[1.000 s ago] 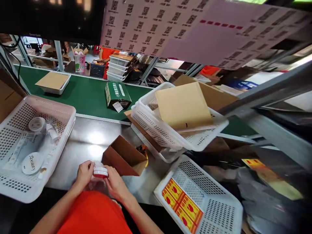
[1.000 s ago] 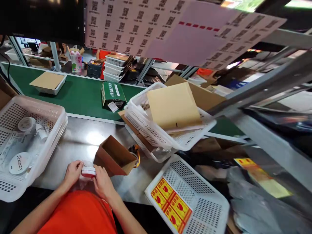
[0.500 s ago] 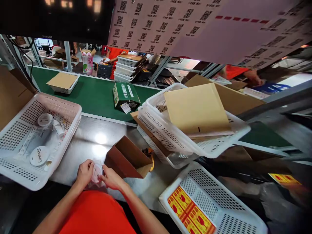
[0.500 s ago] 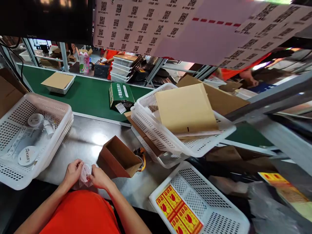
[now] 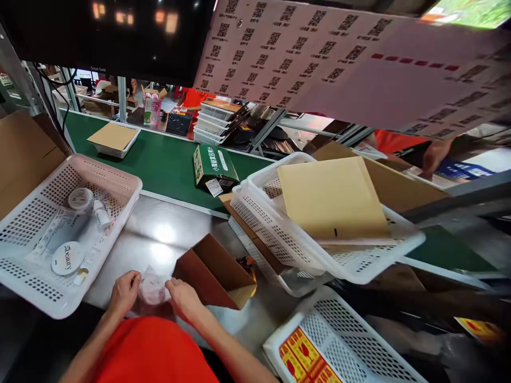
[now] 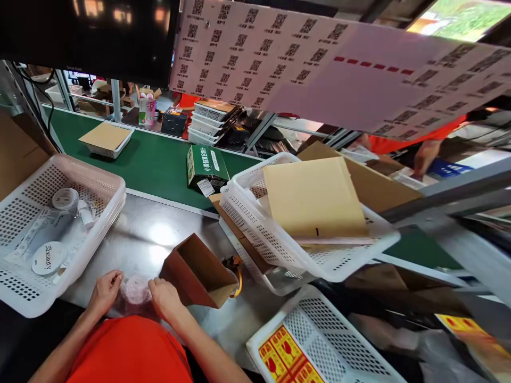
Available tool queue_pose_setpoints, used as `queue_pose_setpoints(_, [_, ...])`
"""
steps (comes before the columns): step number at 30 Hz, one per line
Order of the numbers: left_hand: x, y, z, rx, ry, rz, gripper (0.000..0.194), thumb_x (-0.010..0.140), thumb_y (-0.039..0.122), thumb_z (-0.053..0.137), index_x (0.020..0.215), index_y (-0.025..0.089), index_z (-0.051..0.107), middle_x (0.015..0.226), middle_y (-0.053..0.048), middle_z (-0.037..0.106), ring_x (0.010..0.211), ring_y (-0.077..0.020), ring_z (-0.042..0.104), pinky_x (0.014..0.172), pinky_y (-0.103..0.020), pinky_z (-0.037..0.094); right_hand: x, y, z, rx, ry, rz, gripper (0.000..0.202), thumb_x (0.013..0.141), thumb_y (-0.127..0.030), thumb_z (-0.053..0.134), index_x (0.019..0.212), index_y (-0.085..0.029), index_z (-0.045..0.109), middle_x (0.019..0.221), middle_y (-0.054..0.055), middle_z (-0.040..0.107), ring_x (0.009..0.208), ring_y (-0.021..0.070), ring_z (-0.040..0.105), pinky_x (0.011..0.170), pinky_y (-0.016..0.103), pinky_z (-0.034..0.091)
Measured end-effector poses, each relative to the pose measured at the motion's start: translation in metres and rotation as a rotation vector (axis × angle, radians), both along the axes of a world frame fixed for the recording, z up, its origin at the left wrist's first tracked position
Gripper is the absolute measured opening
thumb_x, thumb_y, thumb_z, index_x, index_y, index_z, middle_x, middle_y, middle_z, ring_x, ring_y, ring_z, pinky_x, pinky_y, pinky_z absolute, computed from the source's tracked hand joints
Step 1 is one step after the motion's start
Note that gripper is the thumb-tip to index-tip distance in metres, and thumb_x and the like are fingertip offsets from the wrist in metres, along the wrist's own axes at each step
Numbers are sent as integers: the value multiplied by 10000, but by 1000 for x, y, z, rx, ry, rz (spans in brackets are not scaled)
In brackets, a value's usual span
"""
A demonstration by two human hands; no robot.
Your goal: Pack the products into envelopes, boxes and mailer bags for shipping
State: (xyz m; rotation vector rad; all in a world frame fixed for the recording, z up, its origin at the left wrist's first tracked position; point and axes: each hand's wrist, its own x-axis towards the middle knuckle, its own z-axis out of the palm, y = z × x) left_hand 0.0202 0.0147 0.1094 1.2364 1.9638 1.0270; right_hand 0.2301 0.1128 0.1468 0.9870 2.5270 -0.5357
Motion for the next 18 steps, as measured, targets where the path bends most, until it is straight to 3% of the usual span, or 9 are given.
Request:
queue_pose_setpoints(1, [1,-2,2,23,-16,9,375,978,433,457,862,207,733,801,-65,775,751,-229,710,714,-319,506,3,1,4,25,21,18,260,982,-148,551,1174,-165,726,1197,119,769,1110,265,705,910,318,509])
queue_pose_setpoints(4, [5,-6,5,23,-66,3,375,992,446,459,900,208,733,811,-48,769,737,-203,696,701,-291,498,10,5,12,113,72,81,277,1053,-176,461,1042,-202,736,1111,69,769,1032,223,690,812,283,472])
queue_pose_setpoints(8, [11,-4,-5,-123,-94,4,299,964,349,478,895,199,727,741,-33,749,680,-186,676,671,-276,466,11,12,14,128,12,125,256,1000,-98,495,972,-189,732,1072,70,773,989,226,688,745,291,449])
queue_pose_setpoints(11, [17,-1,-14,-114,-54,-1,242,952,285,496,877,207,713,770,-32,754,709,-170,681,703,-265,460,11,14,20,141,-22,102,275,960,-48,482,946,-168,730,1050,104,773,1001,255,691,768,309,458])
queue_pose_setpoints(15, [22,5,-16,-131,-15,-8,192,896,235,526,851,209,710,751,-49,748,701,-192,673,713,-308,465,-7,15,57,118,202,0,189,985,-178,538,912,-205,710,950,93,758,918,241,694,757,308,468])
queue_pose_setpoints(18, [20,12,-14,-149,-64,-17,118,814,246,590,781,225,701,752,-88,753,729,-255,687,683,-368,475,-65,15,100,28,514,75,200,1016,-299,547,891,-235,689,893,65,737,828,207,677,754,304,484])
